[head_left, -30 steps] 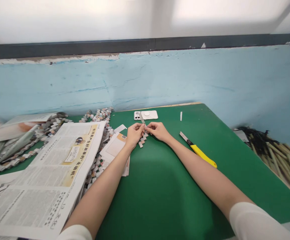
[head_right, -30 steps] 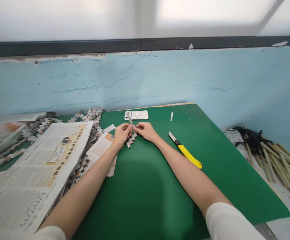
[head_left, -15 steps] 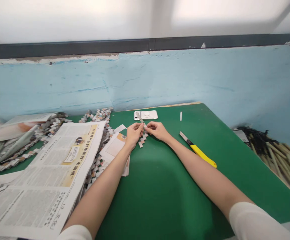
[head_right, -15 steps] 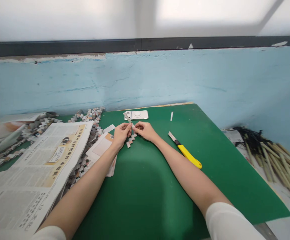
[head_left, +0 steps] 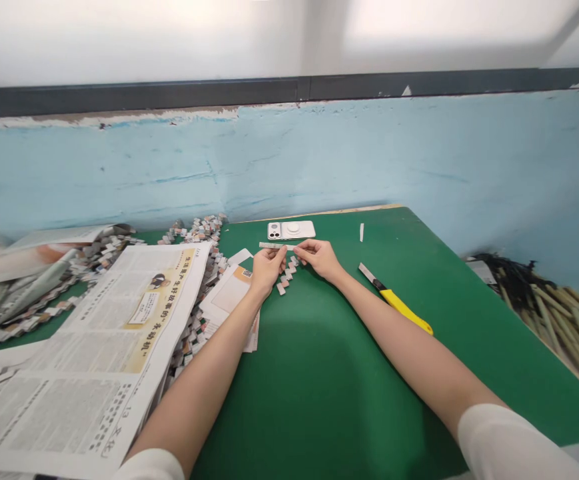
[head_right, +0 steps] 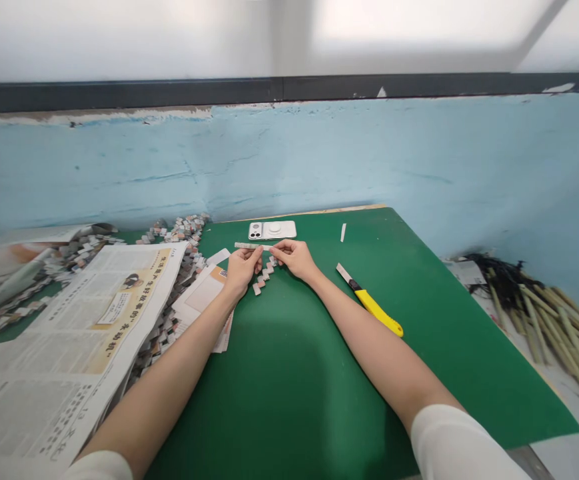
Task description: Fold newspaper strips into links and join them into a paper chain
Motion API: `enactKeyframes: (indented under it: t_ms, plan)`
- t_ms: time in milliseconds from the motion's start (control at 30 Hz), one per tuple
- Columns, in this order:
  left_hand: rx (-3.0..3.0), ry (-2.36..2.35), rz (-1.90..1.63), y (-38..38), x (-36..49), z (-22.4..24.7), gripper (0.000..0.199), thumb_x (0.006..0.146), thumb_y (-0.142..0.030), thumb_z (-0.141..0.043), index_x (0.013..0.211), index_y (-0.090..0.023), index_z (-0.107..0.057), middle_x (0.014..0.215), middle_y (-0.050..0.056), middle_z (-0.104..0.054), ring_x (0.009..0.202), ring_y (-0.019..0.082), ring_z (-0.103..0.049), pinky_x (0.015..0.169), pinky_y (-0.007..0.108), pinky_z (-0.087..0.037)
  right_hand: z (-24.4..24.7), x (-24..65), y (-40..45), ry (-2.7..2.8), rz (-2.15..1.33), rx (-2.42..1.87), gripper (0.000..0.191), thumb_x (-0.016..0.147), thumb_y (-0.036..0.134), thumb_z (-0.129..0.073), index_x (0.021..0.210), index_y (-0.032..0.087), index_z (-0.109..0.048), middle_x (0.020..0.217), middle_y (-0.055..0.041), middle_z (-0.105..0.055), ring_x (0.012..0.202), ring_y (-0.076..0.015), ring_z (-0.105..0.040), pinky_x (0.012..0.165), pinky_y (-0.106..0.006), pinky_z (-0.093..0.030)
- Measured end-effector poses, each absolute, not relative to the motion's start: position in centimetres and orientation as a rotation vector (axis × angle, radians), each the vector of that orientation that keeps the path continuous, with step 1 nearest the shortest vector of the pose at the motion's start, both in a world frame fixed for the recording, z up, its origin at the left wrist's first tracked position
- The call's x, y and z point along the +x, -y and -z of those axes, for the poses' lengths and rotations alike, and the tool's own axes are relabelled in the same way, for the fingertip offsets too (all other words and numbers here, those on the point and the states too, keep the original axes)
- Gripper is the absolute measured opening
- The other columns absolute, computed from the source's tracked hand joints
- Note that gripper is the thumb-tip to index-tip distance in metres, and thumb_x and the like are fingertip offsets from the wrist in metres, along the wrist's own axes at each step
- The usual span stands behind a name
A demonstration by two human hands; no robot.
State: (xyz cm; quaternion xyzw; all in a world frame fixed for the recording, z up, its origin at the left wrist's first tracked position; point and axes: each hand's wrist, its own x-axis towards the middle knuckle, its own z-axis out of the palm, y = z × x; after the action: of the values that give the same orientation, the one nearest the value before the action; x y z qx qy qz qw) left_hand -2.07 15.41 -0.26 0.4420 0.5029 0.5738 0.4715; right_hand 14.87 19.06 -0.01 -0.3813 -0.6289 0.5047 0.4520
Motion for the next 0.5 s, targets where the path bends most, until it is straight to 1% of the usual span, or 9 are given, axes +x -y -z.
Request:
enactKeyframes:
  t_ms: [233,333,433,500]
  plan:
    - [1.083,-1.258,-1.391,-15.27,-1.99,0.02,0.039,0.08,-0.05,-0.078,0.073,-0.015,-0.063,0.055,0.0,-0.057,0.045,0.009,-0.047,0.045,0.022,-0.036,-0.07,14.95,-18.85,1.581,-1.23,-0.953,0.05,0.075,0.066,-0.078,0.078,0.017,-0.068,0.066,-0.0032,-0.067,0.053,-0.014,-0.054,0.053,-0.029,-0.046]
    - [1.067,-1.247,-1.406,-15.41,-2.07,0.18,0.04,0.079,-0.052,-0.079,0.073,-0.015,-0.062,0.055,0.0,-0.058,0.044,0.009,-0.047,0.044,0.022,-0.036,-0.19,14.99,-18.92,1.595,-1.242,-0.923,0.049,0.081,0.067,-0.071,0.08,0.018,-0.068,0.068,-0.0028,-0.066,0.056,-0.0143,-0.055,0.058,-0.029,-0.049]
    - [1.054,-1.224,-1.432,-15.57,-2.16,0.36,0.041,0.079,-0.051,-0.079,0.069,-0.016,-0.06,0.055,-0.001,-0.057,0.043,0.008,-0.047,0.044,0.022,-0.036,-0.06,15.01,-19.09,1.574,-1.26,-0.869,0.047,0.086,0.065,-0.066,0.087,0.018,-0.068,0.072,-0.0026,-0.066,0.059,-0.0142,-0.056,0.063,-0.03,-0.052]
    - [1.044,-1.218,-1.434,-15.64,-2.19,0.4,0.041,0.08,-0.051,-0.078,0.067,-0.016,-0.059,0.054,0.0,-0.057,0.043,0.008,-0.047,0.044,0.022,-0.036,0.19,14.99,-19.17,1.565,-1.247,-0.837,0.043,0.083,0.06,-0.072,0.095,0.019,-0.068,0.077,-0.0026,-0.067,0.064,-0.0148,-0.058,0.066,-0.03,-0.053]
